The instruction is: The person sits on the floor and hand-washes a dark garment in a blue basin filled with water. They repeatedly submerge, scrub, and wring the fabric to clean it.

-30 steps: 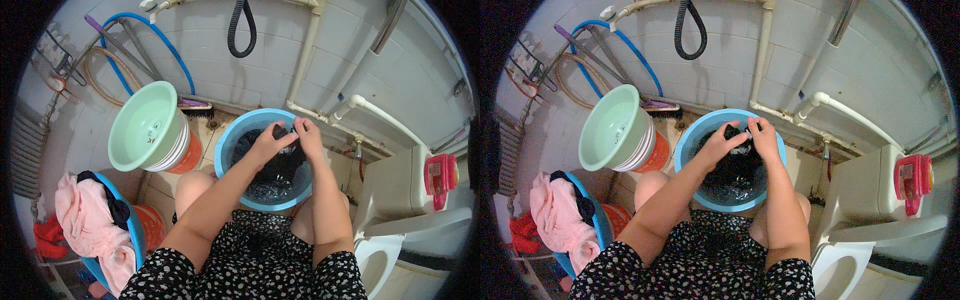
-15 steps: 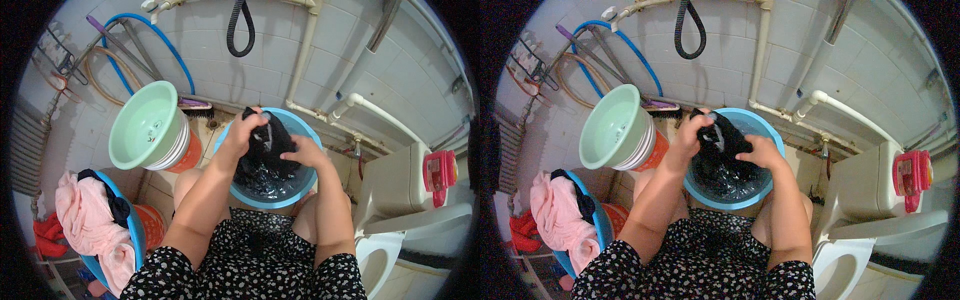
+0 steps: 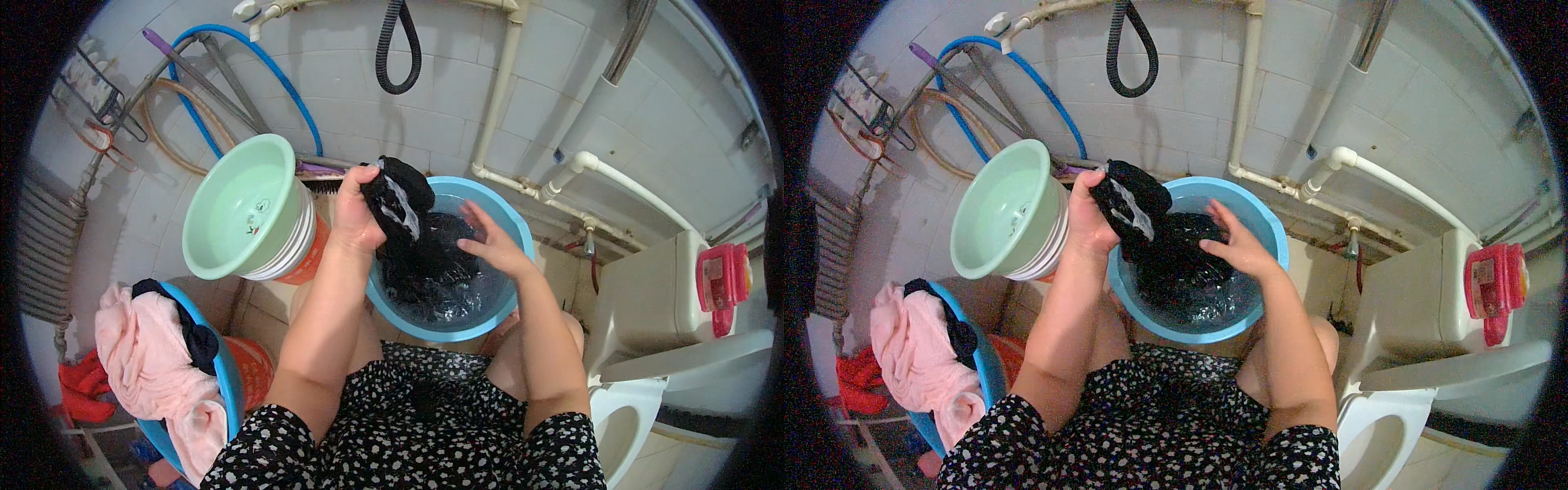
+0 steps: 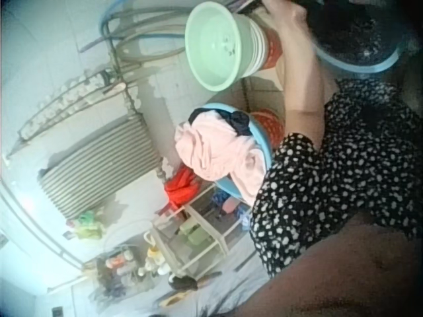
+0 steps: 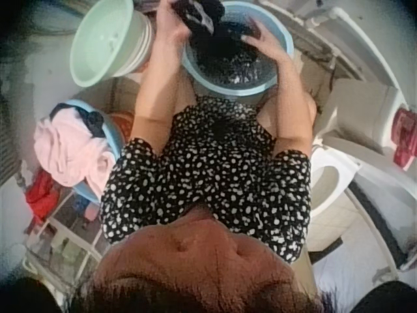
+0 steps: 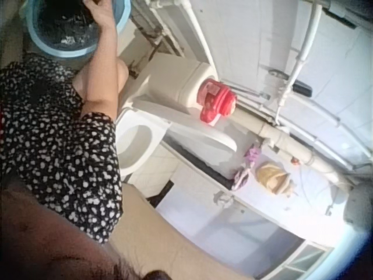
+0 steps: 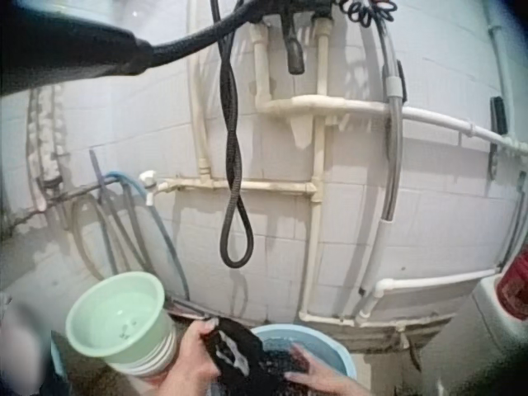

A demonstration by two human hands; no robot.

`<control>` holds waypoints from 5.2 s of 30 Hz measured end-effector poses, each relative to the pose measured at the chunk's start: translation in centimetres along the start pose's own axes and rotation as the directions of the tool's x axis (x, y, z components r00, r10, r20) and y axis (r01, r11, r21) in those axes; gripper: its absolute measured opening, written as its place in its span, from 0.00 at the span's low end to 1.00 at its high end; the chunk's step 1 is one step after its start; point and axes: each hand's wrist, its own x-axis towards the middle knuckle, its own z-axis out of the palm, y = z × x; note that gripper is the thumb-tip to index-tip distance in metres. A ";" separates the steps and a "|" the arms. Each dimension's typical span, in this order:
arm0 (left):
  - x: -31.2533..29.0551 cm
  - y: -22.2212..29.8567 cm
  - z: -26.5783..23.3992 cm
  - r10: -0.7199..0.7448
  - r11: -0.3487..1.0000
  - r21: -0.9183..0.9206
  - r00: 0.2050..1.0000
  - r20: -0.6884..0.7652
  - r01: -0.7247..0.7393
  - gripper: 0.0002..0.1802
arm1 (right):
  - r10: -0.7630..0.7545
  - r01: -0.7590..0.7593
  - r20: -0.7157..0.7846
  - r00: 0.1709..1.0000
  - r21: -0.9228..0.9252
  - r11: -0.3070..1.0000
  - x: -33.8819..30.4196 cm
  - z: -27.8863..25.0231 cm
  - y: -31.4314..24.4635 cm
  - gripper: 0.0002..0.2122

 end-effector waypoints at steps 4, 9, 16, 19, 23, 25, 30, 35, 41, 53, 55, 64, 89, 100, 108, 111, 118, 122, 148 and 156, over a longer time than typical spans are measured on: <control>-0.1 -0.5 0.1 -0.036 0.999 0.001 0.998 0.050 0.036 0.18 | -0.128 0.128 0.007 0.992 -0.034 0.991 1.3 2.3 0.7 0.39; -0.2 -0.3 0.2 -0.031 0.999 -0.038 0.999 0.044 0.033 0.19 | 0.031 -0.033 0.023 0.999 0.083 0.996 1.5 2.0 0.2 0.25; 0.3 2.2 -0.4 0.134 0.990 0.005 0.948 -0.290 -0.138 0.13 | 0.175 -0.099 -0.256 0.951 0.283 0.954 0.0 -0.1 -3.0 0.15; 0.4 2.0 0.2 0.118 0.991 -0.007 0.920 -0.375 -0.130 0.12 | 0.051 0.075 -0.478 0.877 0.240 0.968 0.1 -0.9 -2.2 0.14; 0.2 1.8 0.7 0.077 0.996 -0.017 0.935 -0.345 -0.089 0.13 | -0.069 0.280 -0.579 0.813 0.283 0.917 0.1 -1.1 -3.2 0.14; 0.2 1.7 0.2 0.060 0.996 -0.052 0.957 -0.285 -0.078 0.13 | -0.004 0.244 -0.490 0.872 0.426 0.871 -0.3 -1.1 -4.3 0.10; 0.6 1.5 -0.4 0.026 1.000 0.008 0.955 -0.295 -0.025 0.13 | -0.041 0.287 -0.383 0.923 0.612 0.737 -1.6 -1.4 -5.2 0.16; 0.5 0.8 0.2 -0.004 0.996 0.088 0.963 -0.269 0.029 0.12 | -0.090 0.283 -0.399 0.913 0.456 0.844 -2.3 -2.1 -6.7 0.19; 1.0 0.7 -0.6 -0.027 0.992 0.106 0.940 -0.341 0.067 0.12 | 0.097 -0.252 -0.403 0.910 -0.353 0.901 -1.0 -1.2 -4.4 0.20; 3.1 -8.6 -9.0 -0.046 0.714 0.475 0.710 -0.702 0.515 0.21 | 0.063 -0.236 -0.227 0.972 -0.920 0.312 -1.0 5.0 11.2 0.24; 2.6 -9.9 -9.7 -0.045 0.688 0.538 0.769 -0.638 0.487 0.20 | 0.260 -0.262 -0.183 0.948 -0.914 0.310 -1.1 4.8 12.5 0.23; 3.5 -8.0 -7.0 -0.021 0.919 0.364 0.943 -0.331 0.148 0.14 | 0.353 -0.216 -0.219 0.909 0.478 0.851 0.8 1.6 2.0 0.12; 2.4 -9.3 0.1 0.143 0.570 0.762 0.877 -0.460 0.307 0.28 | 0.091 -0.107 -0.889 0.449 0.048 0.993 3.8 -1.2 3.7 0.18; 1.1 -11.3 -12.9 0.204 -0.624 0.678 0.919 -0.338 0.388 0.24 | 0.083 -0.371 -0.396 0.914 -0.741 0.560 1.5 3.9 7.3 0.25; 0.8 -13.4 -15.0 0.002 -0.766 0.565 0.880 -0.476 0.307 0.29 | 0.296 -0.371 -0.249 0.922 -0.787 0.493 2.2 6.2 10.0 0.30; 1.4 -14.2 -16.5 -0.046 -0.765 0.561 0.842 -0.537 0.316 0.29 | 0.456 -0.396 -0.237 0.858 -0.870 0.292 3.2 6.9 12.1 0.28; 3.1 -14.6 -15.5 -0.150 -0.818 0.534 0.819 -0.554 0.212 0.27 | 0.414 -0.265 -0.112 0.903 -0.904 0.334 3.6 5.8 23.3 0.24; 3.6 -12.7 -15.3 -0.129 -0.766 0.582 0.821 -0.556 0.274 0.25 | 0.234 -0.199 -0.143 0.962 -0.951 0.236 3.1 6.1 12.4 0.17; 3.0 -4.7 -9.7 0.004 -0.480 0.865 0.986 -0.168 0.149 0.36 | 0.077 -0.495 -0.587 0.806 -0.596 0.632 -0.4 -0.6 3.0 0.16; 1.2 -11.5 -13.1 -0.034 -0.746 0.558 0.816 -0.578 0.364 0.37 | 0.653 -0.428 -0.162 0.740 -0.862 0.271 1.3 4.9 4.9 0.41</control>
